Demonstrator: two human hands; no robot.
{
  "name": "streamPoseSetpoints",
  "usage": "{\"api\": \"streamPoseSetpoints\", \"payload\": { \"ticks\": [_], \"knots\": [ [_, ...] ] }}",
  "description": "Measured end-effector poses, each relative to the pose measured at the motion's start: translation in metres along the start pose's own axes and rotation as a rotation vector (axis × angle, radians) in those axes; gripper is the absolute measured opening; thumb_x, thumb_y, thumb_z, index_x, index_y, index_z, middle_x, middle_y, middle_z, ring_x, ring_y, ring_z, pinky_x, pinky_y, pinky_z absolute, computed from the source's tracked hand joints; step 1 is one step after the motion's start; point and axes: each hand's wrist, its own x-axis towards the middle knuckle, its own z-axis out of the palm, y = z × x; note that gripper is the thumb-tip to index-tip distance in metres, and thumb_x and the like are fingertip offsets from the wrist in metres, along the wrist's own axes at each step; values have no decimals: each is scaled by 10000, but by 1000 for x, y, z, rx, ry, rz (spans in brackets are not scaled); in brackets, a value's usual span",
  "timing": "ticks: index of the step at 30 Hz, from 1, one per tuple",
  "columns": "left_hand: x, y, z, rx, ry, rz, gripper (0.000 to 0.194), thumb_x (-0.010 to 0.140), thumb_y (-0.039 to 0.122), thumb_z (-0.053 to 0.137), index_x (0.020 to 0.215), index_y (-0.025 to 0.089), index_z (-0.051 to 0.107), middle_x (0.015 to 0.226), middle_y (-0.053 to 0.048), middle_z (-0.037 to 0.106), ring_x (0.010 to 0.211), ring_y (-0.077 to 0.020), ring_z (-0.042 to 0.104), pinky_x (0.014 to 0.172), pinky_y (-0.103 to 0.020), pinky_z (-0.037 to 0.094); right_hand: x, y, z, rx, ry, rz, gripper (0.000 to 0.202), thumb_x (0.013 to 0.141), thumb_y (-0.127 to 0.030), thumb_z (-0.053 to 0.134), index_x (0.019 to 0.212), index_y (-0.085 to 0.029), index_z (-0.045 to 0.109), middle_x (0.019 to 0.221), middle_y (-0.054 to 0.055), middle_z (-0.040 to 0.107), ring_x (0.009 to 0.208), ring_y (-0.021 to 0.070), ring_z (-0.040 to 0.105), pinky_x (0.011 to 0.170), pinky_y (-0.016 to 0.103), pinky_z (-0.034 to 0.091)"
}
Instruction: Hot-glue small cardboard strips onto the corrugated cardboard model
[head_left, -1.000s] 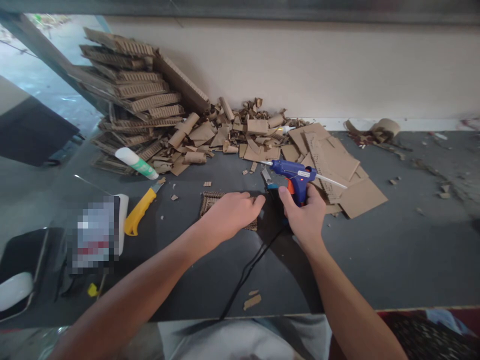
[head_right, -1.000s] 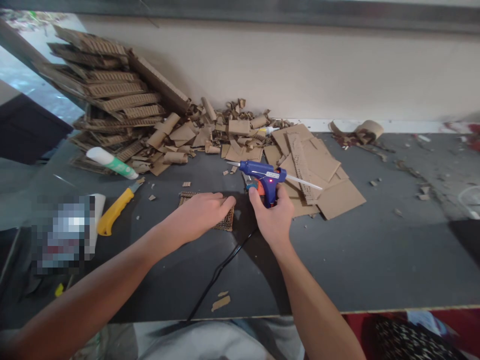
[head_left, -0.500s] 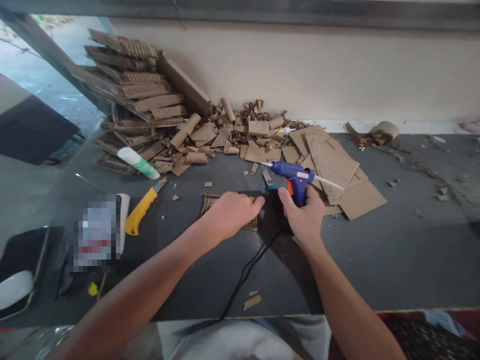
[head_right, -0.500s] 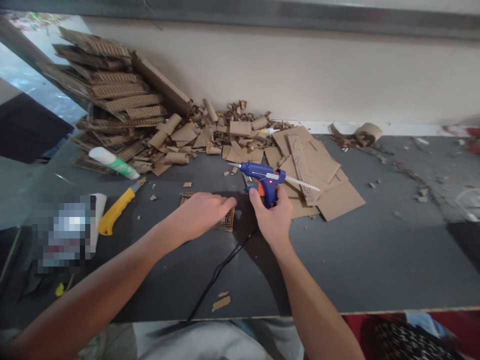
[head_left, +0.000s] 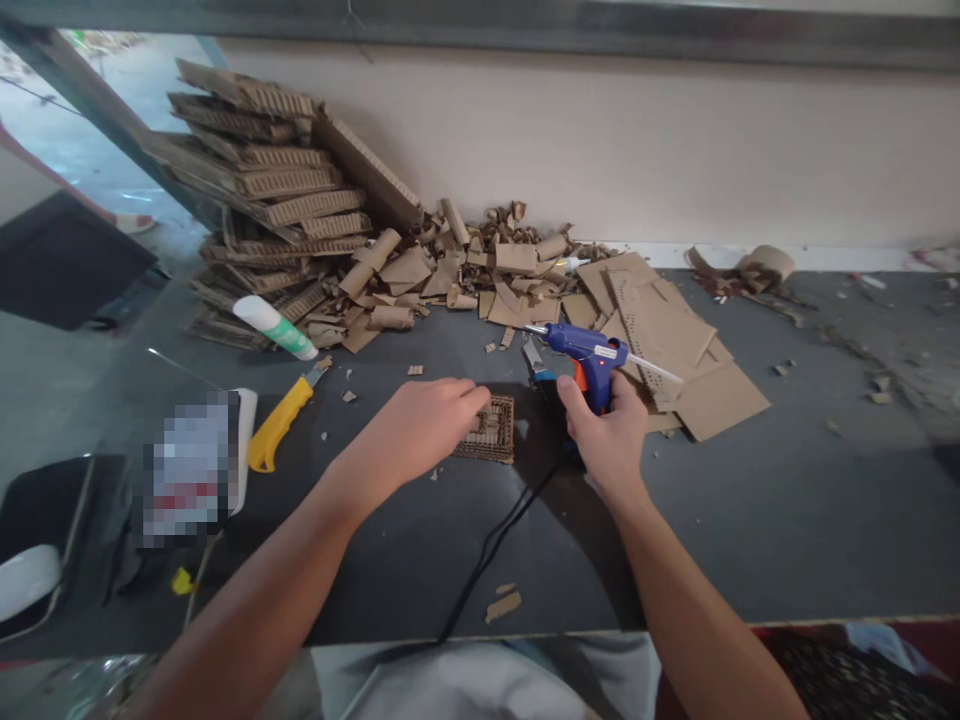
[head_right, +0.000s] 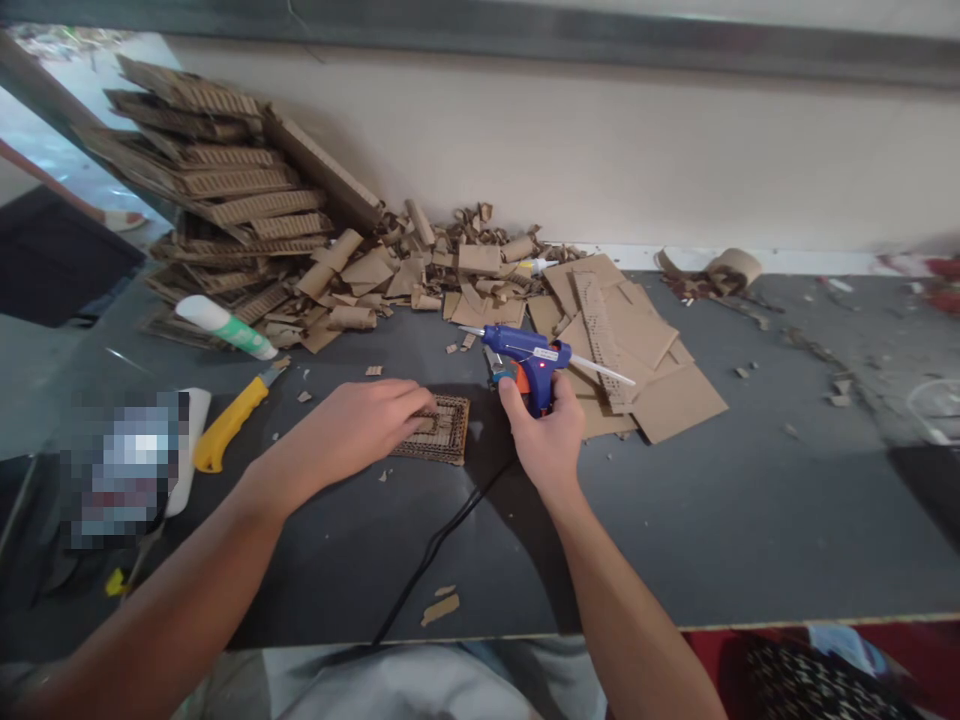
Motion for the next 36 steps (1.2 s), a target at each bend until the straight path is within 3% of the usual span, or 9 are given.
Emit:
{"api": "streamPoseSetpoints", "payload": {
  "ticks": [3,7,9,11,16,18,22,25,36],
  "knots": [
    [-8,-9,7,-71,53,-11,150,985,236,567,1085,149,638,1078,-91,686,999,-242,652,736,-312,497,0,-1,0,9,-2,12,381,786,-562,714,803,-220,546,562,-65,470,488,107,417,464,244,353],
    [-15,-17,23,-154,98,-16,624,864,505,715,1330,130,538,1337,-160,611,1275,-328,539,1025,-432,452,0,0,0,22,-6,42,386,776,-551,737,800,-222,537,563,-70,475,477,100,417,460,239,351],
    [-15,-18,28,-158,85,-7,836,787,521,787,1438,125,445,1430,-188,548,1372,-358,459,1111,-471,386,0,2,1,33,-8,44,385,777,-546,740,799,-224,531,549,-79,460,465,97,416,453,237,351],
    [-14,-18,29,-146,57,-8,889,770,449,823,1480,124,398,1457,-197,524,1397,-359,437,1134,-481,363,0,3,1,37,-4,40,384,774,-541,743,790,-226,524,529,-88,433,452,96,412,443,234,348],
    [-7,-23,20,-114,-74,31,785,729,215,855,1424,170,492,1457,-154,532,1390,-335,445,1130,-470,378,-1,3,2,55,-15,41,367,773,-529,742,799,-221,544,520,-86,449,434,96,427,430,230,358],
    [-5,-26,16,-122,-93,44,811,713,215,869,1432,187,494,1486,-145,512,1433,-347,389,1154,-492,352,-1,2,2,58,-17,43,365,772,-528,743,806,-219,553,533,-77,477,436,96,434,429,231,362],
    [-2,-21,14,-162,-15,95,538,866,352,752,1359,214,589,1475,-122,527,1441,-328,386,1157,-486,356,0,1,1,24,-7,29,372,771,-537,744,796,-222,549,544,-71,477,460,99,430,441,231,360],
    [0,-13,20,-145,42,157,244,970,280,616,1177,186,705,1343,-106,630,1334,-280,514,1101,-439,421,1,1,0,-1,-9,17,373,772,-547,738,798,-222,557,551,-65,483,476,103,425,448,234,359],
    [6,-2,35,-26,139,215,177,969,123,546,950,134,721,1169,-94,689,1107,-255,640,909,-403,518,1,0,0,16,-8,12,379,761,-549,750,817,-212,585,591,-47,517,505,111,437,470,243,367]
  ]
}}
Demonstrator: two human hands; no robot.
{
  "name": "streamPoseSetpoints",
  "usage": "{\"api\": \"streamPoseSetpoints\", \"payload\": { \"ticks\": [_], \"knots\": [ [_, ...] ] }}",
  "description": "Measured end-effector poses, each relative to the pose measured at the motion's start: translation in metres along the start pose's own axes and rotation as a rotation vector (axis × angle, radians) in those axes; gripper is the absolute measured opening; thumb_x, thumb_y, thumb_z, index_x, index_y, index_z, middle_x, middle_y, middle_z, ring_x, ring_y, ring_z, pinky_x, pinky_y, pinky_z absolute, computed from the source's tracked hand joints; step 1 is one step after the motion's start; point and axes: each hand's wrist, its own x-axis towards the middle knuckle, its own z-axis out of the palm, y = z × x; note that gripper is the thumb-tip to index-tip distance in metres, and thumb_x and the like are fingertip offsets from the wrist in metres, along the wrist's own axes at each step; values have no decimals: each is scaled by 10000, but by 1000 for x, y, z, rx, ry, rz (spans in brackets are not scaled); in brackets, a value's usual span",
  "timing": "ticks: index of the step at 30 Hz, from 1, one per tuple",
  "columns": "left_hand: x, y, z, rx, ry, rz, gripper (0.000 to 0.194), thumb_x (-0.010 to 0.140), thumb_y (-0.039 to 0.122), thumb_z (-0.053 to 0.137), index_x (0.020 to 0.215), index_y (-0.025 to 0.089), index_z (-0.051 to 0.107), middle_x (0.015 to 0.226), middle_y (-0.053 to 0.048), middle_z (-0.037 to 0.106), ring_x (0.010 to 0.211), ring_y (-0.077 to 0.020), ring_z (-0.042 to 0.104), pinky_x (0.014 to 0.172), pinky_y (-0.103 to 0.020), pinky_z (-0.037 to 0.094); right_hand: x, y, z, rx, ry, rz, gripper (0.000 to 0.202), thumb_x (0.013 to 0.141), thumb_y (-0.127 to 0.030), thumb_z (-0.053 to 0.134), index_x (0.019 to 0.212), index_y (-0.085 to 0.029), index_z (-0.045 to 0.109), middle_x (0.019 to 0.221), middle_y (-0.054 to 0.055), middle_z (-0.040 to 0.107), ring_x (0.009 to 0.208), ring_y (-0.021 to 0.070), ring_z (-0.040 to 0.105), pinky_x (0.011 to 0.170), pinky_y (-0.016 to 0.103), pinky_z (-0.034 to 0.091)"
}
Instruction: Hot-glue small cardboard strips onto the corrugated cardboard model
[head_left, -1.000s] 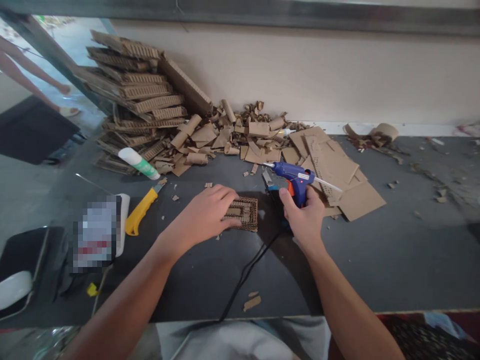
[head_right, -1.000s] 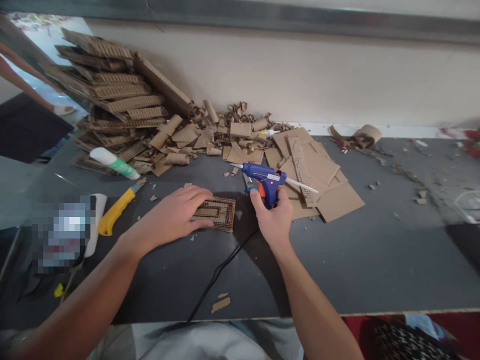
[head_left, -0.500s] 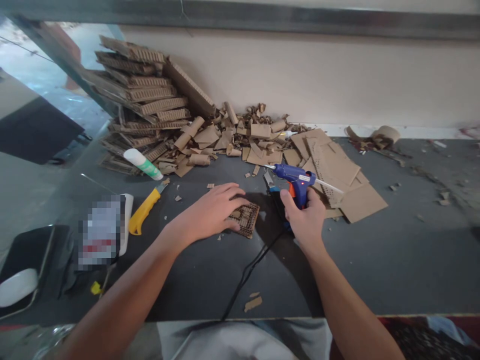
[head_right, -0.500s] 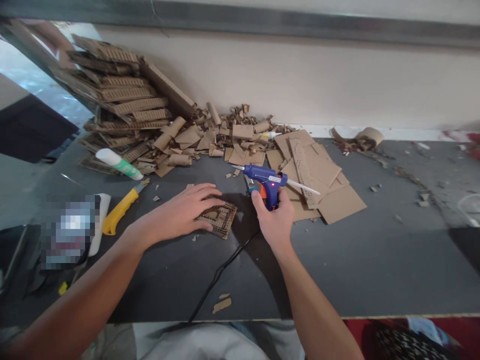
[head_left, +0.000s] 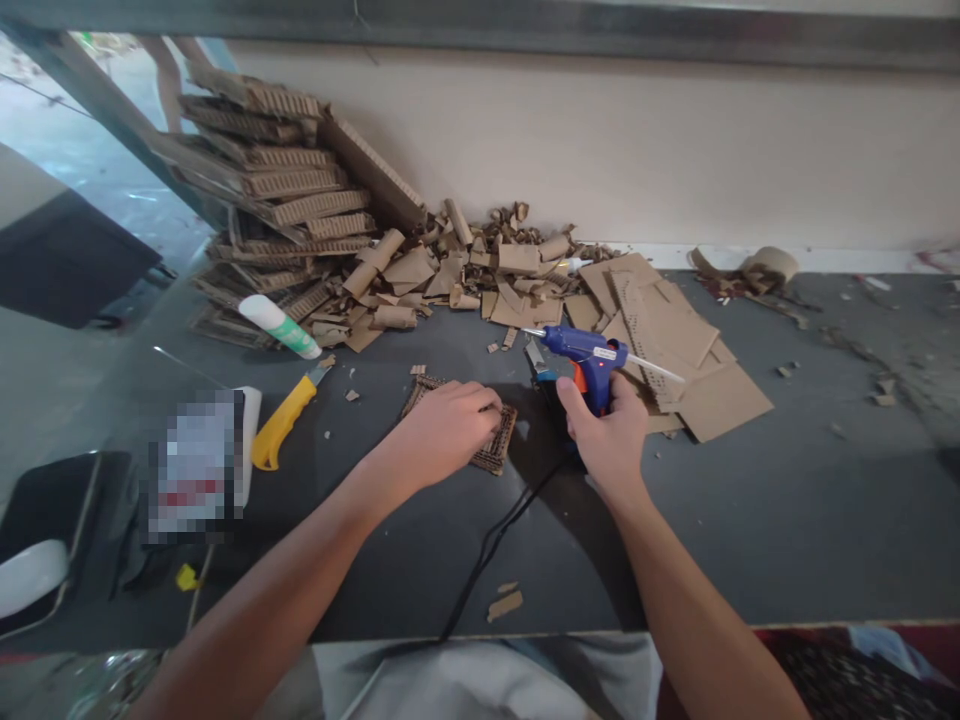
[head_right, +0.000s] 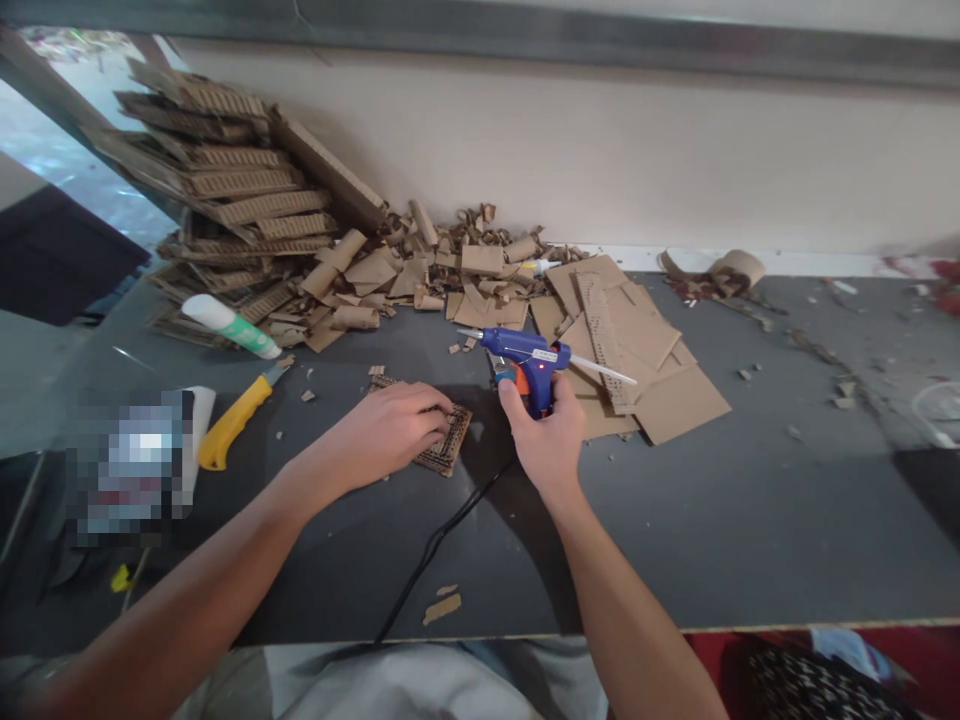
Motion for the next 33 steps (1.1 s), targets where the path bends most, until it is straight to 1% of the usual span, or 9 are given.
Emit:
{"api": "streamPoseSetpoints", "payload": {
  "ticks": [4,9,11,16,23,29,33],
  "knots": [
    [2,1,0,34,-16,3,180,961,103,531,934,121,708,1177,-101,669,1101,-254,633,908,-386,524,-1,1,-1,-6,-8,0,385,764,-557,749,808,-216,574,587,-54,501,493,104,418,465,241,357],
    [5,4,-3,74,-54,-3,195,968,101,506,1047,86,683,1187,-131,647,1084,-251,620,896,-361,529,-1,1,-1,-2,-10,-11,377,770,-549,750,812,-217,575,579,-54,502,499,109,425,468,238,358],
    [5,6,-4,82,-72,-7,199,969,101,500,1061,76,675,1190,-138,640,1082,-254,614,894,-361,531,-1,1,0,-4,-16,-12,374,771,-546,750,813,-216,579,574,-53,500,498,111,424,467,240,356],
    [6,7,-7,85,-103,-6,195,968,90,486,1024,83,672,1195,-137,625,1090,-259,601,910,-371,528,-1,2,0,-19,-12,-7,384,763,-558,750,847,-216,598,594,-48,518,511,116,437,480,246,370],
    [9,4,-8,67,-126,0,193,940,65,512,1054,98,664,1182,-132,625,1082,-258,598,897,-371,521,-1,2,0,-27,-11,-10,384,765,-560,739,846,-210,601,609,-41,535,524,116,451,499,251,385],
    [7,4,-9,68,-96,8,236,977,83,461,911,100,687,1166,-136,623,1064,-250,599,878,-363,513,-1,1,-1,-19,-12,1,389,757,-563,750,823,-216,586,600,-44,528,520,116,451,488,247,380],
    [6,5,-8,71,-98,8,270,996,96,431,906,96,685,1177,-145,624,1068,-243,590,872,-348,516,-2,0,-1,-21,-12,-4,387,756,-558,751,807,-214,582,591,-43,526,513,117,451,476,246,378]
  ]
}}
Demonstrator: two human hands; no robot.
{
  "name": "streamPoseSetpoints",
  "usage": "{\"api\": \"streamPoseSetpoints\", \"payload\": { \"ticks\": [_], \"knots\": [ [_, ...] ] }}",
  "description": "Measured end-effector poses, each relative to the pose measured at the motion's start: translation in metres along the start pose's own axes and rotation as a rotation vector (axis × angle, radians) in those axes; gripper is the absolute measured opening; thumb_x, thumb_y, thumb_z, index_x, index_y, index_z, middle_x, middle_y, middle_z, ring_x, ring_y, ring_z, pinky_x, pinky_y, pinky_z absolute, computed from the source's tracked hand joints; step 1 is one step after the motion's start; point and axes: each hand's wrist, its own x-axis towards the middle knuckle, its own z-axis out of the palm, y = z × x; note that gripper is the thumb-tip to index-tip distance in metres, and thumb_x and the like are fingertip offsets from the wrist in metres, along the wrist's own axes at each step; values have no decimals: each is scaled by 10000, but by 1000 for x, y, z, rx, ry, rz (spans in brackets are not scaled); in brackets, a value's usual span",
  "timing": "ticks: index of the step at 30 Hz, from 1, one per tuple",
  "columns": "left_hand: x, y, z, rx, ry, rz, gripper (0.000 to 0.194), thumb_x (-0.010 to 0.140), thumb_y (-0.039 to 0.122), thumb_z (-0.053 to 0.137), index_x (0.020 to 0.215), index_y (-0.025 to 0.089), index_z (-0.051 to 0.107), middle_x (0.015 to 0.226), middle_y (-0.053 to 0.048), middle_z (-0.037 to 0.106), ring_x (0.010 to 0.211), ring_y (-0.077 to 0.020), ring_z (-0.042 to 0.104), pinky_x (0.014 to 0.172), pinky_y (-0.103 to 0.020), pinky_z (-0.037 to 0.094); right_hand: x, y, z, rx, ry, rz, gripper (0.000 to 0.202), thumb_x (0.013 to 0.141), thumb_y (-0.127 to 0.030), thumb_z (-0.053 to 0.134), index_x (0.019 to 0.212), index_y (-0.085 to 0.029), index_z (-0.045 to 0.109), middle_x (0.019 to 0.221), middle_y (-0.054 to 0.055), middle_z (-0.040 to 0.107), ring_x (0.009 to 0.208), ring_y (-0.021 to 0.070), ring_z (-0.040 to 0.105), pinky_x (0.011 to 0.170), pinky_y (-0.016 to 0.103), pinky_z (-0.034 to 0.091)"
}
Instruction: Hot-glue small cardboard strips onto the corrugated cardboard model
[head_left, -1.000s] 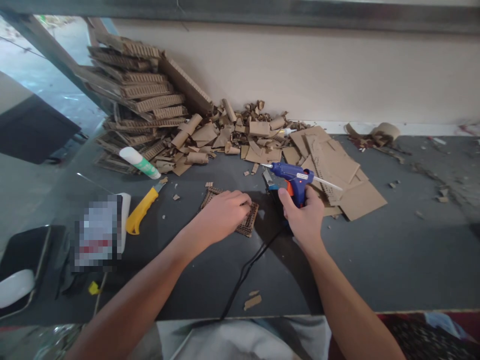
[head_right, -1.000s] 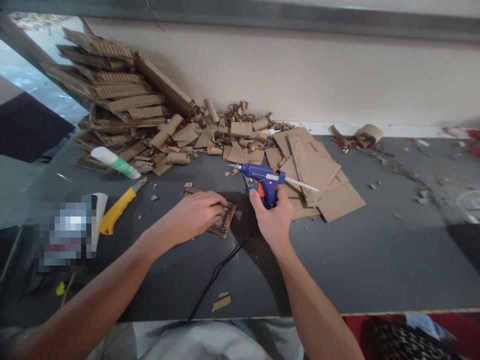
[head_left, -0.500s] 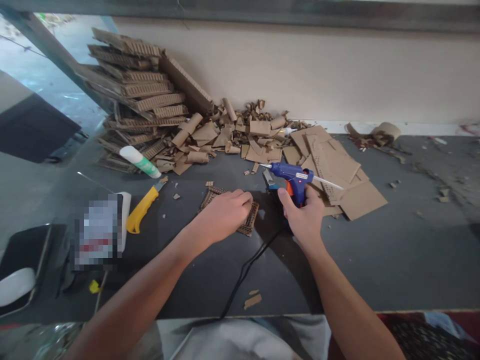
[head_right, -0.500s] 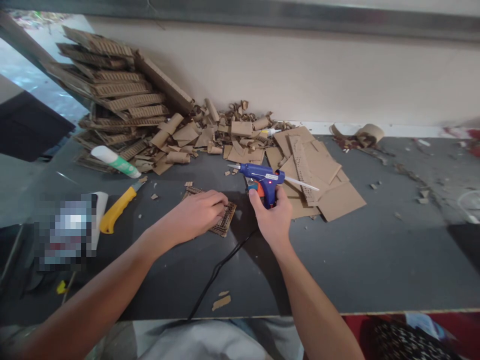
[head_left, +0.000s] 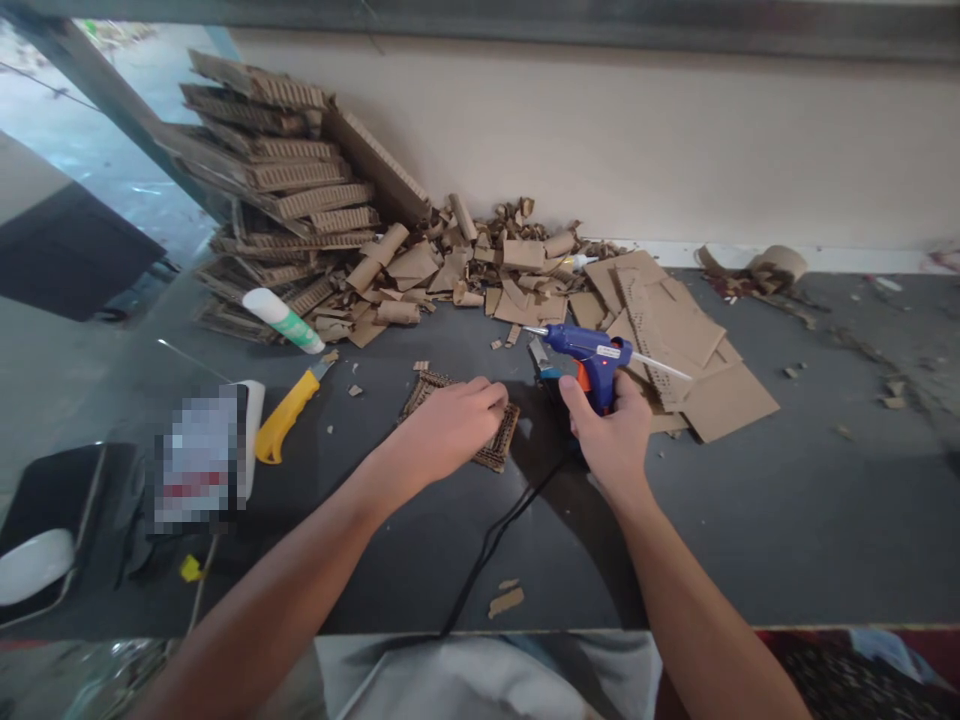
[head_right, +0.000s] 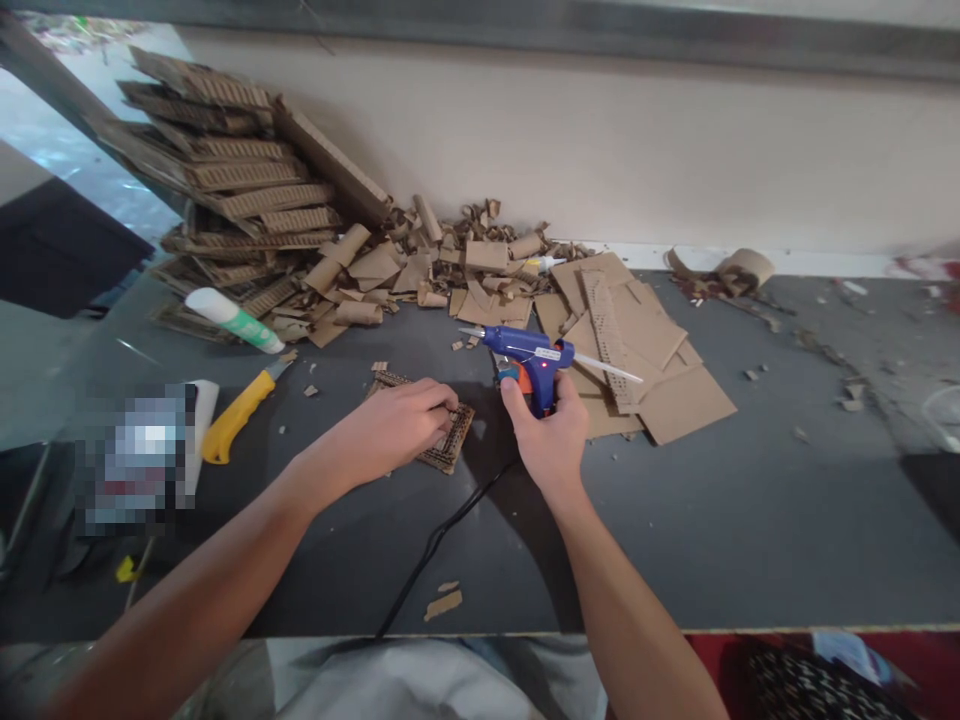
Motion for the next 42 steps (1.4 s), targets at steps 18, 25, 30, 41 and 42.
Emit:
{"api": "streamPoseSetpoints", "payload": {
  "ticks": [18,25,30,41,42],
  "knots": [
    [2,7,-10,1,-97,-38,222,953,48,493,989,100,705,1243,-148,612,1132,-263,576,919,-360,522,0,1,-1,-28,-1,-15,391,764,-572,742,820,-216,590,577,-52,513,490,111,437,460,241,374],
    [4,10,-11,-3,-87,-41,224,905,-8,517,935,91,716,1194,-150,639,1135,-261,591,936,-350,526,0,2,0,-8,-1,-10,392,761,-571,745,808,-219,581,570,-53,499,488,111,425,455,241,364],
    [3,12,-12,30,-95,-28,229,900,-8,518,925,94,722,1212,-147,646,1138,-260,595,961,-354,530,0,0,0,-16,2,-16,388,763,-567,744,798,-217,579,565,-53,499,488,111,420,459,242,361],
    [-1,10,-2,-23,15,-33,225,889,-13,529,938,100,717,1260,-158,637,1206,-274,600,979,-369,527,1,2,1,7,-5,-7,385,759,-559,748,813,-213,587,583,-51,510,499,112,440,457,236,366],
    [-2,10,-3,-21,8,-33,220,890,-11,530,944,99,713,1260,-156,632,1206,-274,598,976,-365,525,0,2,1,7,-5,-8,383,760,-558,747,809,-214,586,581,-50,511,500,114,443,459,238,368]
  ]
}}
